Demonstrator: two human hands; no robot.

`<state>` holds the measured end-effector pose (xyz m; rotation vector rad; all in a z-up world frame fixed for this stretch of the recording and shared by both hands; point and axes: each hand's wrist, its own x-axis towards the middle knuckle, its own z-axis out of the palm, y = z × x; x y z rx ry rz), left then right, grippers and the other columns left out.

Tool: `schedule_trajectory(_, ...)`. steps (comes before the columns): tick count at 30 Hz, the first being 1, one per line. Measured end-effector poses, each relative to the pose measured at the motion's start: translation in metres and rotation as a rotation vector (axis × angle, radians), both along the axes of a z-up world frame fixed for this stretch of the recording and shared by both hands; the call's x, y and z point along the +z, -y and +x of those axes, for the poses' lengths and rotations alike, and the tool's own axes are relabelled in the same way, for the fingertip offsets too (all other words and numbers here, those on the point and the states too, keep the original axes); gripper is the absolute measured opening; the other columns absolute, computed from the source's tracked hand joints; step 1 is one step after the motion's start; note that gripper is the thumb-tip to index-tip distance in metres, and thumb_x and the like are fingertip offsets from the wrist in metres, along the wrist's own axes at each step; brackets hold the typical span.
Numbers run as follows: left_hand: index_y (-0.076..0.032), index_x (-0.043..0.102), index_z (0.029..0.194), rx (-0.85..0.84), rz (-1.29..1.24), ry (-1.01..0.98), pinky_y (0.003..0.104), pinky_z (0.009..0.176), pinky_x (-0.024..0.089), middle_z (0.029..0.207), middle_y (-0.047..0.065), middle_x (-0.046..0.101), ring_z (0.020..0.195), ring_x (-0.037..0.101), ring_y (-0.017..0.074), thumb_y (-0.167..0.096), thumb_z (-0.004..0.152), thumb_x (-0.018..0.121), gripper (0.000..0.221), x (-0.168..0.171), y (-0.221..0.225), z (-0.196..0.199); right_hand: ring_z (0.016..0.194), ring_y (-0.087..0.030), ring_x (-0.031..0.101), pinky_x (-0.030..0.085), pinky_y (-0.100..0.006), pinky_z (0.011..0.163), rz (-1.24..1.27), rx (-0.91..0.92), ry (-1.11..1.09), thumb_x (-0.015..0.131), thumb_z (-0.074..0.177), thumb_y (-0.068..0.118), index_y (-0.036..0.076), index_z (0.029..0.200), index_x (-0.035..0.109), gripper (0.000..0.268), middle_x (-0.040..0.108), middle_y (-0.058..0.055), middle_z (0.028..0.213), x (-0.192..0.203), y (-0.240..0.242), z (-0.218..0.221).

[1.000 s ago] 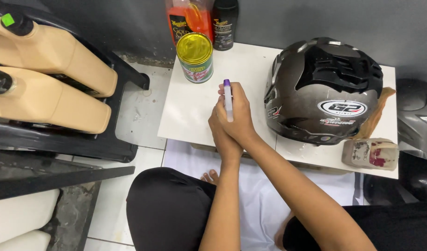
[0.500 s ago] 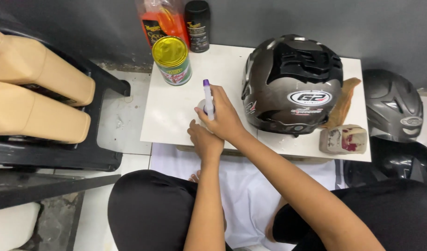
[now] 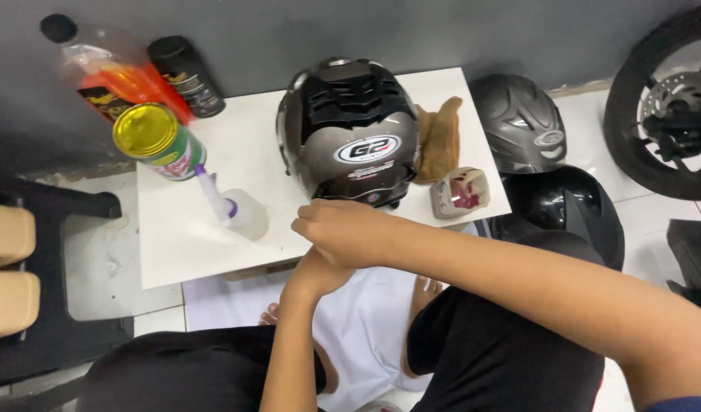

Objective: The person cleans a motorcycle helmet placed on a white table. They use a pink sponge to wipe the helmet's surface, then spray it with a liquid from a spray bottle, and continue wiping with the sponge.

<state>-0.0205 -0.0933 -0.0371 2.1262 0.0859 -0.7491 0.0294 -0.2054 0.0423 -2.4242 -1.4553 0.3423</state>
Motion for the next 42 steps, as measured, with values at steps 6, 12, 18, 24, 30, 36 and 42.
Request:
schedule_trajectory(6, 0.003, 0.059, 0.126, -0.252, -0.107, -0.064, 0.050, 0.089, 0.055, 0.110, 0.027, 0.070, 0.110, 0.069, 0.0389, -0.012, 0.087, 0.053, 0.042, 0.083, 0.056, 0.008, 0.080, -0.042, 0.072, 0.058, -0.048, 0.066, 0.027, -0.235, -0.119, 0.051, 0.093, 0.011, 0.004, 0.094, 0.069, 0.020, 0.071, -0.021, 0.080, 0.106, 0.104, 0.019)
schedule_trajectory(12, 0.001, 0.048, 0.135, -0.178, -0.222, 0.005, 0.044, 0.099, 0.054, 0.123, 0.026, 0.062, 0.121, 0.061, 0.0393, -0.005, 0.082, 0.058, 0.055, 0.034, 0.127, 0.031, 0.074, -0.033, 0.073, 0.058, -0.041, 0.068, -0.013, -0.605, -0.295, 0.056, 0.087, 0.010, 0.006, 0.093, 0.075, 0.020, 0.075, -0.016, 0.078, 0.082, 0.203, 0.052)
schedule_trajectory(18, 0.009, 0.005, 0.155, -0.137, -0.265, 0.187, 0.059, 0.120, 0.027, 0.151, 0.034, 0.023, 0.146, 0.022, 0.0512, -0.001, 0.081, 0.074, 0.102, 0.027, 0.197, 0.061, 0.091, -0.034, 0.077, 0.060, -0.042, 0.078, -0.111, -0.688, -0.521, 0.058, 0.088, 0.011, 0.002, 0.105, 0.077, 0.027, 0.078, -0.020, 0.097, -0.020, 0.265, 0.079)
schedule_trajectory(24, -0.001, 0.008, 0.158, -0.138, -0.313, 0.311, 0.056, 0.123, 0.022, 0.155, 0.025, 0.028, 0.148, 0.023, 0.0446, 0.001, 0.074, 0.082, 0.112, -0.016, 0.226, 0.085, 0.099, -0.037, 0.075, 0.062, -0.042, 0.084, -0.198, -0.585, -0.489, 0.054, 0.092, -0.002, -0.005, 0.121, 0.070, 0.034, 0.075, -0.025, 0.107, -0.075, 0.269, 0.076)
schedule_trajectory(30, -0.004, 0.033, 0.148, -0.145, -0.317, 0.270, 0.054, 0.121, 0.029, 0.139, 0.018, 0.045, 0.142, 0.036, 0.0392, -0.001, 0.078, 0.074, 0.081, -0.028, 0.232, 0.094, 0.087, -0.034, 0.076, 0.064, -0.039, 0.074, -0.319, -0.470, -0.280, 0.064, 0.091, 0.001, -0.004, 0.112, 0.072, 0.023, 0.074, -0.022, 0.096, -0.127, 0.271, 0.077)
schedule_trajectory(36, -0.005, 0.031, 0.148, -0.157, -0.306, 0.293, 0.054, 0.121, 0.029, 0.139, 0.017, 0.042, 0.141, 0.036, 0.0391, 0.000, 0.079, 0.073, 0.081, -0.037, 0.230, 0.092, 0.085, -0.035, 0.076, 0.064, -0.042, 0.074, -0.280, -0.531, -0.290, 0.069, 0.084, -0.006, -0.007, 0.104, 0.073, 0.020, 0.074, -0.023, 0.090, -0.108, 0.256, 0.072)
schedule_trajectory(42, -0.004, 0.032, 0.147, -0.176, -0.297, 0.307, 0.055, 0.118, 0.032, 0.138, 0.016, 0.043, 0.140, 0.038, 0.0398, 0.001, 0.078, 0.070, 0.079, -0.037, 0.227, 0.091, 0.078, -0.034, 0.076, 0.064, -0.041, 0.067, -0.241, -0.625, -0.259, 0.076, 0.080, -0.003, -0.007, 0.097, 0.073, 0.018, 0.073, -0.021, 0.082, -0.131, 0.255, 0.071)
